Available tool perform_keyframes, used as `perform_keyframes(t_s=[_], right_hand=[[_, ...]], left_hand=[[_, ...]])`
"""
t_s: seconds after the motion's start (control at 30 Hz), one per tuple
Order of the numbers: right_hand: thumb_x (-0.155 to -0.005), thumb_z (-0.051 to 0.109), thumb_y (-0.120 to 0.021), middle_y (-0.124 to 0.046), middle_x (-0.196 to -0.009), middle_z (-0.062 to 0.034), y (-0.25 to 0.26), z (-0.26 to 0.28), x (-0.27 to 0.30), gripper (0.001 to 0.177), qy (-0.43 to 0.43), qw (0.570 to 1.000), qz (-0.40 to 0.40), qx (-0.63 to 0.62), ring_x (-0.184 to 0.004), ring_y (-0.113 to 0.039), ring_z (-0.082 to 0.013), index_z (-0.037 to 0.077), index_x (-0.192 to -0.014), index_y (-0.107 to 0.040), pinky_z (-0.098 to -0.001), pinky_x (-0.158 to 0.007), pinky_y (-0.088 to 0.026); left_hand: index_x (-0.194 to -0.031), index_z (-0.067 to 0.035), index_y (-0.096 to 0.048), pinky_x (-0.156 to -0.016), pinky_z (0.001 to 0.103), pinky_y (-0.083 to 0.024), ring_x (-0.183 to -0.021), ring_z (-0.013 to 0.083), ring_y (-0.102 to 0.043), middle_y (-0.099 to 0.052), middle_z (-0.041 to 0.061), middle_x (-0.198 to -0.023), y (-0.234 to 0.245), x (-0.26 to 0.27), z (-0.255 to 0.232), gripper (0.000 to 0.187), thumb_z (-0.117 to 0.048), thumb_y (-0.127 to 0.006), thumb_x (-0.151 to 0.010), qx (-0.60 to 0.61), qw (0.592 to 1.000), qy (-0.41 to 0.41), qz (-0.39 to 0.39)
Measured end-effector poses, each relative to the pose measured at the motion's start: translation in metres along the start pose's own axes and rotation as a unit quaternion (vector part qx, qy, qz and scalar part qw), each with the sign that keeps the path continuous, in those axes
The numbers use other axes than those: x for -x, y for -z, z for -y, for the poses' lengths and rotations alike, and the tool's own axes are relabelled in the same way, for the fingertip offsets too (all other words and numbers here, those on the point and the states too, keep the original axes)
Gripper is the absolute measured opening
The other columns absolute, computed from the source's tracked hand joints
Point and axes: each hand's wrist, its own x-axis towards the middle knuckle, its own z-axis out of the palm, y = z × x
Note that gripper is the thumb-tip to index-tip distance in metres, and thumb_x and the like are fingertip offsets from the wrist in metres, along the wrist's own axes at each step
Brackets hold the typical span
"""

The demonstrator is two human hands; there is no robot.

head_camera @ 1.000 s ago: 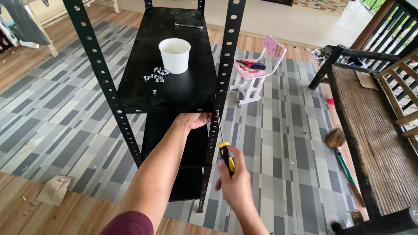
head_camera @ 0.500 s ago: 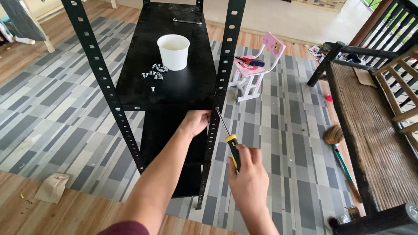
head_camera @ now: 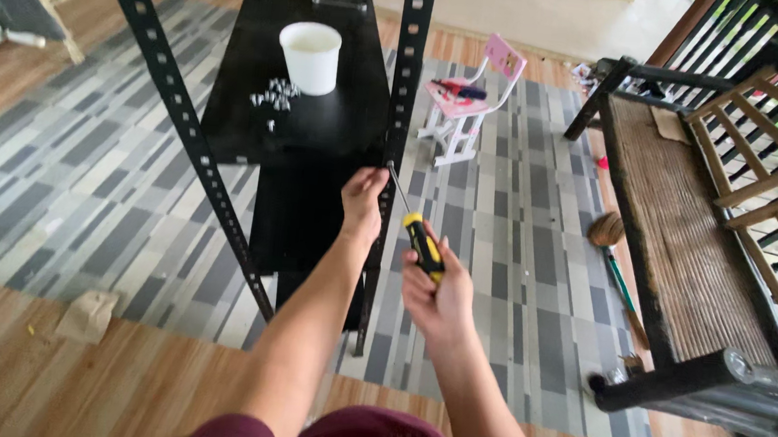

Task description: The person assembles a black metal shelving unit by inserting bolts and tightening them with a screwdriver. They repeatedly pick bolts from a white cup, align them with holes on the shelf frame, and turn the screwdriver to secure the shelf to the vertical supports.

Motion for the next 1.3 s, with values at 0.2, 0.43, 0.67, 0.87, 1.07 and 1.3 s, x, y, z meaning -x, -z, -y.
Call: perform_keyframes(t_s=[0.2,0.43,0.67,0.87,1.07,1.3], right_hand=[[-0.082,0.014,-0.071,-0.055,-0.109,-0.0237,-0.004,0.004,0.016,0.064,0.483,0.586,0.005,0.651,-0.076,-0.065,-0.0355,0.009,-0.14,-0.045,-0.0363,-0.059,-0.057],[-0.098,0.018,-0.066,-0.064,-0.105,-0.0188,-0.002,-0.018,0.002,0.05,0.319,0.676,0.043,0.663,-0.087,-0.07,-0.0367,0.011,-0.145,-0.052,-0.0451,-0.071,-0.057],[-0.096,0.014,-0.065,-0.063,-0.107,-0.0154,0.008,-0.023,-0.013,0.053,-0.029,0.997,0.05,-0.048,-0.08,-0.064,-0.0251,0.012,-0.147,-0.049,-0.035,-0.063,-0.05],[-0.083,0.006,-0.073,-0.059,-0.109,-0.018,0.017,0.012,-0.012,0.067,-0.023,0.987,0.067,0.142,-0.076,-0.064,-0.0279,0.012,-0.145,-0.048,-0.0364,-0.062,-0.051],[-0.081,0.005,-0.073,-0.061,-0.106,-0.0212,0.014,-0.01,0.005,0.068,0.267,0.724,0.03,0.636,-0.079,-0.069,-0.0303,0.005,-0.146,-0.051,-0.0383,-0.069,-0.057],[-0.086,0.006,-0.069,-0.065,-0.096,-0.0165,0.01,-0.023,-0.013,0.064,0.005,0.991,0.038,0.131,-0.074,-0.064,-0.0214,-0.002,-0.146,-0.048,-0.0329,-0.063,-0.052]], left_hand=[[-0.089,-0.007,-0.068,-0.072,0.023,-0.047,-0.081,0.009,-0.063,-0.069,0.0,-0.087,-0.009,0.008,-0.023,0.008,-0.007,-0.075,-0.091,0.068,0.997,0.041,-0.005],[-0.075,-0.012,-0.057,-0.054,0.024,-0.036,-0.061,0.0051,-0.045,-0.05,-0.007,-0.068,-0.015,0.007,-0.021,0.027,-0.012,-0.073,-0.096,0.045,0.994,0.065,-0.069],[-0.075,-0.014,-0.058,-0.055,0.022,-0.035,-0.061,0.0031,-0.043,-0.049,-0.009,-0.069,-0.011,-0.006,-0.007,0.027,-0.012,-0.074,-0.097,0.069,0.995,0.035,-0.07],[-0.076,-0.012,-0.061,-0.053,0.022,-0.031,-0.058,0.0033,-0.041,-0.05,-0.008,-0.067,-0.01,0.008,-0.025,0.024,-0.014,-0.074,-0.096,0.003,0.996,0.055,-0.07],[-0.075,-0.011,-0.062,-0.055,0.023,-0.035,-0.059,0.0049,-0.045,-0.052,-0.006,-0.067,-0.008,0.003,-0.016,0.024,-0.014,-0.073,-0.096,0.04,0.996,0.045,-0.059],[-0.075,-0.009,-0.061,-0.064,0.021,-0.042,-0.067,0.0048,-0.051,-0.056,-0.006,-0.073,-0.007,-0.012,0.012,0.024,-0.004,-0.073,-0.095,0.099,0.989,-0.017,-0.107]])
